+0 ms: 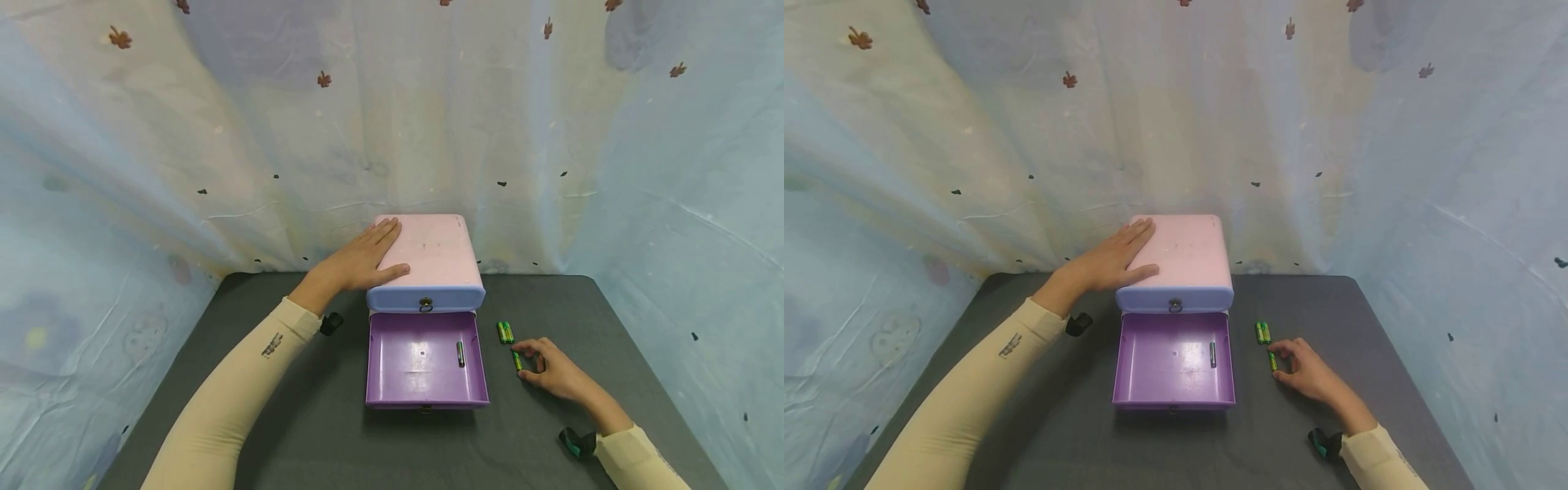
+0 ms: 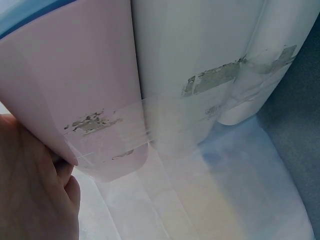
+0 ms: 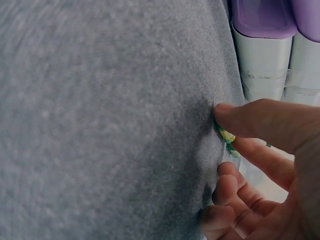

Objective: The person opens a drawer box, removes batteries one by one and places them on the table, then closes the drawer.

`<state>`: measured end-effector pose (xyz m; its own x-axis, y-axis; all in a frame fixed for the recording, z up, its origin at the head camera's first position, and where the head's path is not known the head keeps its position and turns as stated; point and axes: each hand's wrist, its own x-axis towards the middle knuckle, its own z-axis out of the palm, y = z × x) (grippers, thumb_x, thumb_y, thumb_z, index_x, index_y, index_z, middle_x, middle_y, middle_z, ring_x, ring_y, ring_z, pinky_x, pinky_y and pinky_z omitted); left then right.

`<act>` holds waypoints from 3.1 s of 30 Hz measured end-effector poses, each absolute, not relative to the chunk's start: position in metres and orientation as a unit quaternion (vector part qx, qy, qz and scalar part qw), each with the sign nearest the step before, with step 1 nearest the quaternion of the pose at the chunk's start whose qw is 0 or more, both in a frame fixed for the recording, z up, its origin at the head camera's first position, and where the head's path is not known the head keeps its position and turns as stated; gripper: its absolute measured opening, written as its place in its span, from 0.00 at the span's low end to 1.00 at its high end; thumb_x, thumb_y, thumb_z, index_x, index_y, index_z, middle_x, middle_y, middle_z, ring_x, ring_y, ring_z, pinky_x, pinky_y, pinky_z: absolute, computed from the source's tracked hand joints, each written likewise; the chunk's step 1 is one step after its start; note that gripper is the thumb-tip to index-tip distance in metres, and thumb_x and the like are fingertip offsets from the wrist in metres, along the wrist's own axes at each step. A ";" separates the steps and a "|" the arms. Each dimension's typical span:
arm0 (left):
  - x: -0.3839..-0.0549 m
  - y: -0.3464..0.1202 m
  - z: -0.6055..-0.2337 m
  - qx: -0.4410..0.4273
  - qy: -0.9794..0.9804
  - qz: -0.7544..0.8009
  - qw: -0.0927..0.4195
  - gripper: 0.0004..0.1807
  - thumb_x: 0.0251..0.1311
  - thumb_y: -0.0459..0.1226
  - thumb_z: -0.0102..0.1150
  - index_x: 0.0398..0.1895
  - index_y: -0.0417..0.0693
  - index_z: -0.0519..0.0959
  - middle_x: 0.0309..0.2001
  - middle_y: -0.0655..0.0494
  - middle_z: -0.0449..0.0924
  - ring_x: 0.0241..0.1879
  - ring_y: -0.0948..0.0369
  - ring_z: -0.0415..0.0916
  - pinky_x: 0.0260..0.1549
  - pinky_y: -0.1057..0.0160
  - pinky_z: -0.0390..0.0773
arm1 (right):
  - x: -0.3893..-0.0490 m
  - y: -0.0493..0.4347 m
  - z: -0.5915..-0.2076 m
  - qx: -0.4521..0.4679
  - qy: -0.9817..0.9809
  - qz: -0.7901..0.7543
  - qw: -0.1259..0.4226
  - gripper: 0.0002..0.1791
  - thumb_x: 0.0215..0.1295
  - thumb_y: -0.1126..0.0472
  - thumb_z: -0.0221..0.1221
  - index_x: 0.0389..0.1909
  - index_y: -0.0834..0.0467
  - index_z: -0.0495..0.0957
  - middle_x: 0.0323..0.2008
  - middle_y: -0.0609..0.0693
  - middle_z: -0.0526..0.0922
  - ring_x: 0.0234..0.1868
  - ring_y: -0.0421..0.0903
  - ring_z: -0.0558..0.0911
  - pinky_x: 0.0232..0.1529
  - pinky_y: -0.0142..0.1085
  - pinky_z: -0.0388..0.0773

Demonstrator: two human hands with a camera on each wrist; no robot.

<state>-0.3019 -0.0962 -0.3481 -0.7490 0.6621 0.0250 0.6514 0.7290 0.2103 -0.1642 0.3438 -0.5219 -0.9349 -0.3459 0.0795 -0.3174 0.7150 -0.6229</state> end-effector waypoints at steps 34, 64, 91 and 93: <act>-0.302 -0.096 -0.349 0.356 0.928 0.110 0.019 0.54 0.78 0.68 0.39 0.89 0.45 0.34 0.89 0.51 0.29 0.87 0.56 0.26 0.84 0.58 0.30 | -0.148 0.310 -0.474 -0.231 0.910 -0.334 -0.082 0.28 0.70 0.67 0.71 0.68 0.62 0.75 0.49 0.53 0.79 0.36 0.47 0.78 0.29 0.34 0.77; -0.304 -0.098 -0.352 0.358 0.927 0.114 0.016 0.54 0.78 0.69 0.38 0.89 0.46 0.35 0.89 0.51 0.29 0.87 0.57 0.26 0.84 0.58 0.30 | -0.130 0.263 -0.436 -0.258 0.904 -0.320 -0.112 0.32 0.65 0.60 0.77 0.68 0.49 0.77 0.46 0.39 0.77 0.35 0.34 0.73 0.28 0.30 0.75; -0.303 -0.096 -0.350 0.356 0.928 0.112 0.019 0.54 0.78 0.69 0.39 0.89 0.46 0.34 0.89 0.51 0.29 0.87 0.57 0.26 0.84 0.57 0.30 | -0.130 0.230 -0.433 -0.170 0.944 -0.280 -0.032 0.33 0.62 0.54 0.79 0.67 0.48 0.79 0.43 0.45 0.78 0.37 0.45 0.77 0.23 0.33 0.66; -0.304 -0.096 -0.350 0.356 0.928 0.112 0.019 0.54 0.78 0.69 0.39 0.89 0.46 0.34 0.89 0.51 0.28 0.87 0.57 0.26 0.84 0.57 0.30 | -0.130 0.229 -0.434 -0.168 0.945 -0.280 -0.030 0.33 0.62 0.54 0.78 0.67 0.48 0.80 0.45 0.45 0.78 0.34 0.45 0.75 0.23 0.33 0.67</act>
